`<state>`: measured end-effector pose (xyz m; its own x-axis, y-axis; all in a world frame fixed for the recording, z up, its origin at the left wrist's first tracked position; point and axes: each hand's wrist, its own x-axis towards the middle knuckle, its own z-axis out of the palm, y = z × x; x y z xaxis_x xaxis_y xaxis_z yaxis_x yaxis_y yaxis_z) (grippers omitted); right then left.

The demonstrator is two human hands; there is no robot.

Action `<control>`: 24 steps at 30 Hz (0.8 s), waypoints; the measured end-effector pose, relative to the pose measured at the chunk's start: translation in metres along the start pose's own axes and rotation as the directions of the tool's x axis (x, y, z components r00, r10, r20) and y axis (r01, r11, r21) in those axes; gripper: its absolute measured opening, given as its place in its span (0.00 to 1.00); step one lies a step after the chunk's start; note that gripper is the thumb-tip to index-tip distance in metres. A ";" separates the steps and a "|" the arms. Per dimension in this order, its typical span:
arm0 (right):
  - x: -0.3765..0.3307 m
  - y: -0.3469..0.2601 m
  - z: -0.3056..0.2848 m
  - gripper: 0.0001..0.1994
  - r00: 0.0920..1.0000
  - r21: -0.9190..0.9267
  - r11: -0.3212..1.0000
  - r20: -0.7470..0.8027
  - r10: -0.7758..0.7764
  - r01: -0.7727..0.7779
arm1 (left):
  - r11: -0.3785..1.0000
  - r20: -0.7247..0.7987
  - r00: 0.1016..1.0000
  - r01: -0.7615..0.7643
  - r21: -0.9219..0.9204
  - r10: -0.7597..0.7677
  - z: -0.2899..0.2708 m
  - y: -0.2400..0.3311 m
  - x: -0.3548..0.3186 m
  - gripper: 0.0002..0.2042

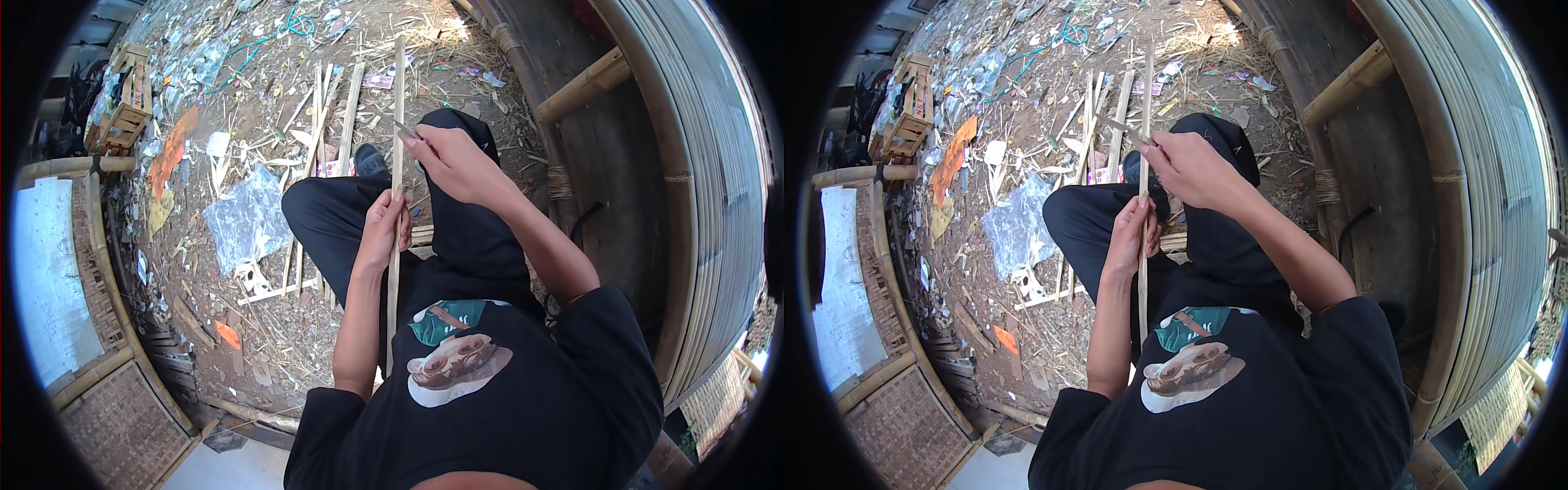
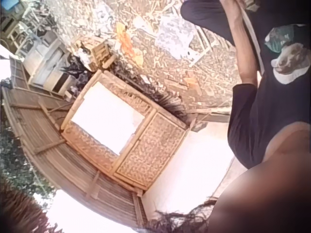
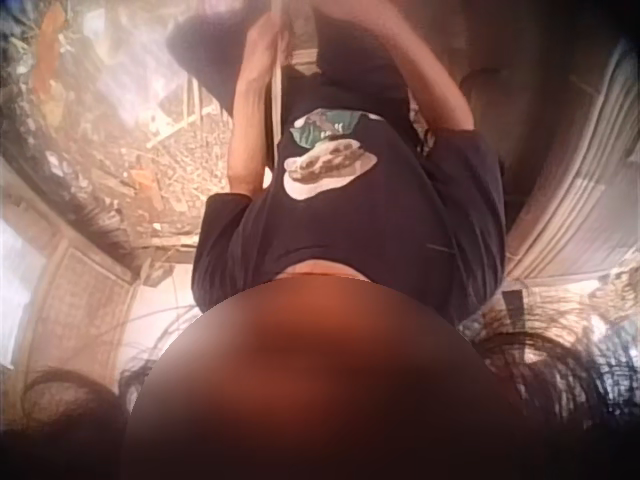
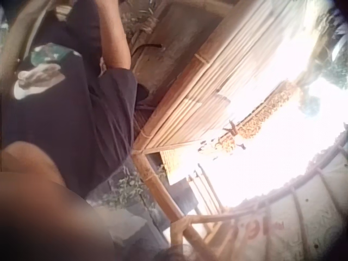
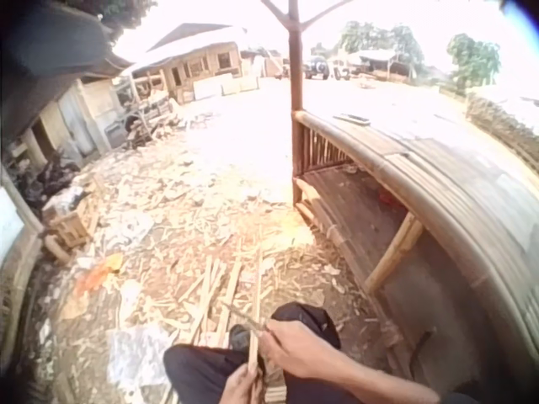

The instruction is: The person scrapes a thin strip of bamboo with a knife, running the blade along the length of the strip to shave off material while holding it against their leg for support.

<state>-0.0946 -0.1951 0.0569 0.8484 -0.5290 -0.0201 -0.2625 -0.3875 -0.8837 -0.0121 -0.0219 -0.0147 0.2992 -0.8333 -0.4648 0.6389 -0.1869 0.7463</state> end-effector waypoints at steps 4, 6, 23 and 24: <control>-0.024 0.001 -0.020 0.17 0.969 -0.077 0.995 0.232 0.080 -0.064 | 0.999 -0.015 0.999 -0.031 -0.010 0.030 -0.009 0.001 0.003 0.11; -0.034 0.015 -0.031 0.19 0.626 0.105 0.901 0.752 0.206 -0.422 | 0.996 -0.039 0.999 -0.041 -0.083 0.037 -0.026 -0.001 0.000 0.12; -0.007 0.145 -0.055 0.15 0.931 0.801 0.507 0.167 0.324 -0.320 | 0.987 -0.082 0.996 0.016 -0.159 -0.029 -0.051 -0.012 0.011 0.12; -0.003 0.170 -0.056 0.16 0.849 0.611 0.738 -0.196 0.491 -0.286 | 0.988 -0.072 0.997 0.019 -0.155 -0.030 -0.050 -0.011 0.012 0.12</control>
<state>-0.1670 -0.3016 -0.0672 0.5012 -0.7872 -0.3594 -0.1560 0.3263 -0.9323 0.0198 -0.0039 -0.0523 0.3304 -0.7874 -0.5204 0.7466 -0.1192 0.6545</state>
